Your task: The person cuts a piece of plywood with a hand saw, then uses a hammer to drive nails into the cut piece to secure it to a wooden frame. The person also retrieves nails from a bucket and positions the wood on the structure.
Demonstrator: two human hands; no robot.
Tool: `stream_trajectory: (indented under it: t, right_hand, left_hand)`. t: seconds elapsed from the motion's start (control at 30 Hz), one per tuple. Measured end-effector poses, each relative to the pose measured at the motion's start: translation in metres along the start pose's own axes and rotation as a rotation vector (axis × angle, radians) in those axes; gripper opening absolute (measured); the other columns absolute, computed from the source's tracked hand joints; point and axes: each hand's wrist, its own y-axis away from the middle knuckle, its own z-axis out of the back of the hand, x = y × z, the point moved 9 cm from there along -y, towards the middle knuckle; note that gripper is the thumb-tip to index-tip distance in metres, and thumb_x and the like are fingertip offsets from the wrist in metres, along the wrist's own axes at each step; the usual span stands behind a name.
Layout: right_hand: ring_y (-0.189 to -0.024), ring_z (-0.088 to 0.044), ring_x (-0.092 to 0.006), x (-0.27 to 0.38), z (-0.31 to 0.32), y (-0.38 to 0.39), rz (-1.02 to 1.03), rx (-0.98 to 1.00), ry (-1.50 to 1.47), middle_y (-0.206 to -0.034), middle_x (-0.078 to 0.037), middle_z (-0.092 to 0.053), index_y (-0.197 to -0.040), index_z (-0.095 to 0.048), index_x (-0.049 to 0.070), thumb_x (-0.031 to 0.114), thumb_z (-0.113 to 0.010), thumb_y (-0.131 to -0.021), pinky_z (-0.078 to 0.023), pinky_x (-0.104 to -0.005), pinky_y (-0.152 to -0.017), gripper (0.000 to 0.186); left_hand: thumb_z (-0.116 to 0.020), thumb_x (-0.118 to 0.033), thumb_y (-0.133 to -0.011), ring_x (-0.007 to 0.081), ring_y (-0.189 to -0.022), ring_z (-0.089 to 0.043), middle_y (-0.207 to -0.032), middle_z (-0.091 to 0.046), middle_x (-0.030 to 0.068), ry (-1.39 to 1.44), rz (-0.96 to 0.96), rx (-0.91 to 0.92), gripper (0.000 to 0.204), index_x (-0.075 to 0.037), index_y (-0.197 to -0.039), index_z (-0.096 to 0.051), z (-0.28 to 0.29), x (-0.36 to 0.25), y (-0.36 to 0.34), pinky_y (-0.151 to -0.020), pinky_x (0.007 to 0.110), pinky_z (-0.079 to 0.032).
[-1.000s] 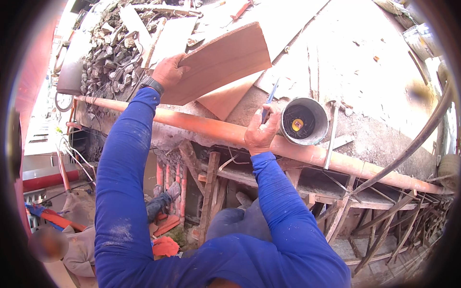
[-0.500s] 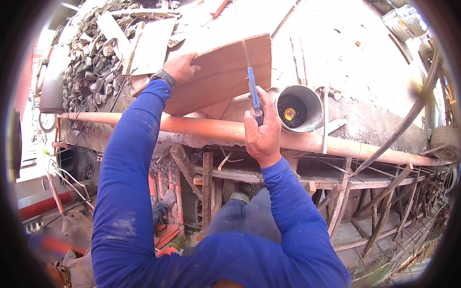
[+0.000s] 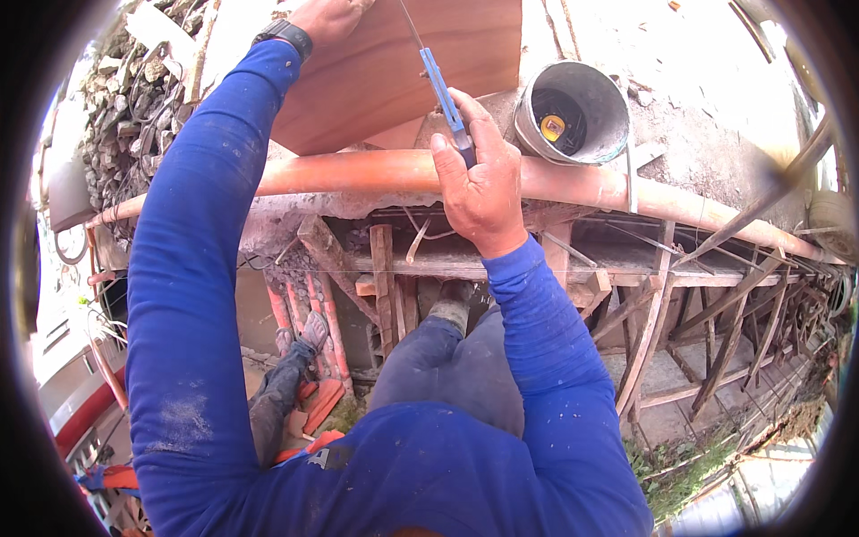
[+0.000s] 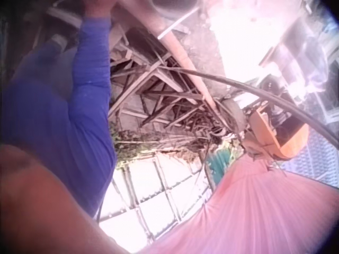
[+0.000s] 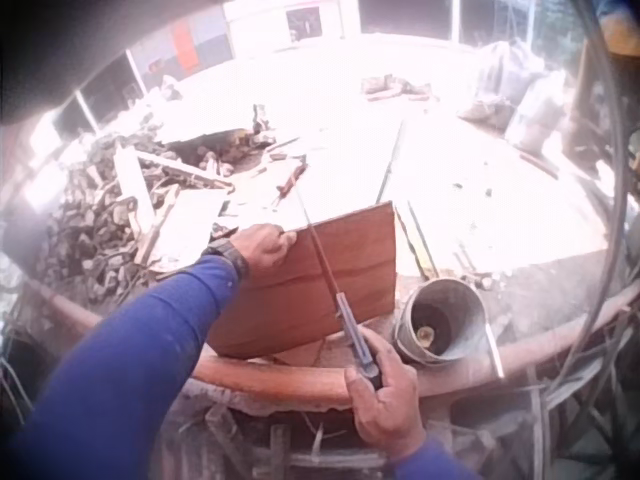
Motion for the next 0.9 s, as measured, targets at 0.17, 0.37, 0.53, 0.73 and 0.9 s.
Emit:
stream_trajectory:
  t: [0.17, 0.37, 0.53, 0.73, 0.9]
  right_hand:
    - [-0.106, -0.072, -0.0221, -0.001, 0.002, 0.002, -0.021, -0.009, -0.009, -0.122, -0.02, -0.074, -0.144, -0.06, -0.003, 0.015, -0.069, -0.1, -0.055, -0.035, -0.095, 0.048]
    - [-0.116, -0.073, -0.0304, -0.008, 0.006, 0.007, 0.003, 0.004, 0.032, -0.127, -0.024, -0.073, -0.142, -0.06, -0.006, 0.014, -0.068, -0.1, -0.054, -0.0379, -0.101, 0.047]
    - [-0.115, -0.073, -0.0324, -0.007, -0.003, 0.006, -0.059, 0.02, -0.022, -0.126, -0.026, -0.072, -0.142, -0.06, -0.006, 0.015, -0.068, -0.1, -0.054, -0.0393, -0.1, 0.048]
    - [-0.105, -0.072, -0.0355, -0.007, -0.001, 0.019, -0.073, 0.019, 0.034, -0.119, -0.026, -0.072, -0.143, -0.059, -0.006, 0.015, -0.064, -0.103, -0.054, -0.0417, -0.095, 0.045]
    - [-0.102, -0.072, -0.0383, 0.018, 0.016, 0.043, -0.086, 0.04, 0.063, -0.115, -0.024, -0.072, -0.143, -0.059, -0.006, 0.015, -0.063, -0.105, -0.055, -0.0449, -0.093, 0.044]
  left_hand:
    - [-0.05, -0.041, -0.108, 0.0521, -0.1, -0.069, -0.1, -0.071, 0.035, 0.027, -0.118, -0.08, 0.051, 0.004, -0.102, -0.072, -0.025, 0.001, -0.02, -0.09, 0.057, -0.053]
    - [-0.045, -0.05, -0.109, 0.0501, -0.114, -0.067, -0.116, -0.072, 0.0324, 0.061, 0.061, -0.109, 0.059, 0.002, -0.111, -0.075, -0.009, -0.012, -0.002, -0.101, 0.056, -0.051]
    - [-0.041, -0.057, -0.109, 0.0487, -0.117, -0.068, -0.12, -0.073, 0.0297, -0.029, 0.288, -0.069, 0.068, 0.001, -0.116, -0.076, -0.01, -0.008, 0.005, -0.104, 0.054, -0.051]
    - [-0.041, -0.06, -0.108, 0.0473, -0.116, -0.07, -0.119, -0.074, 0.0288, -0.05, 0.3, -0.088, 0.071, 0.001, -0.114, -0.078, -0.015, -0.006, 0.003, -0.104, 0.054, -0.053]
    - [-0.04, -0.057, -0.109, 0.0462, -0.113, -0.071, -0.115, -0.076, 0.0271, -0.087, 0.287, -0.127, 0.069, 0.0, -0.11, -0.078, -0.017, -0.005, 0.003, -0.102, 0.054, -0.054]
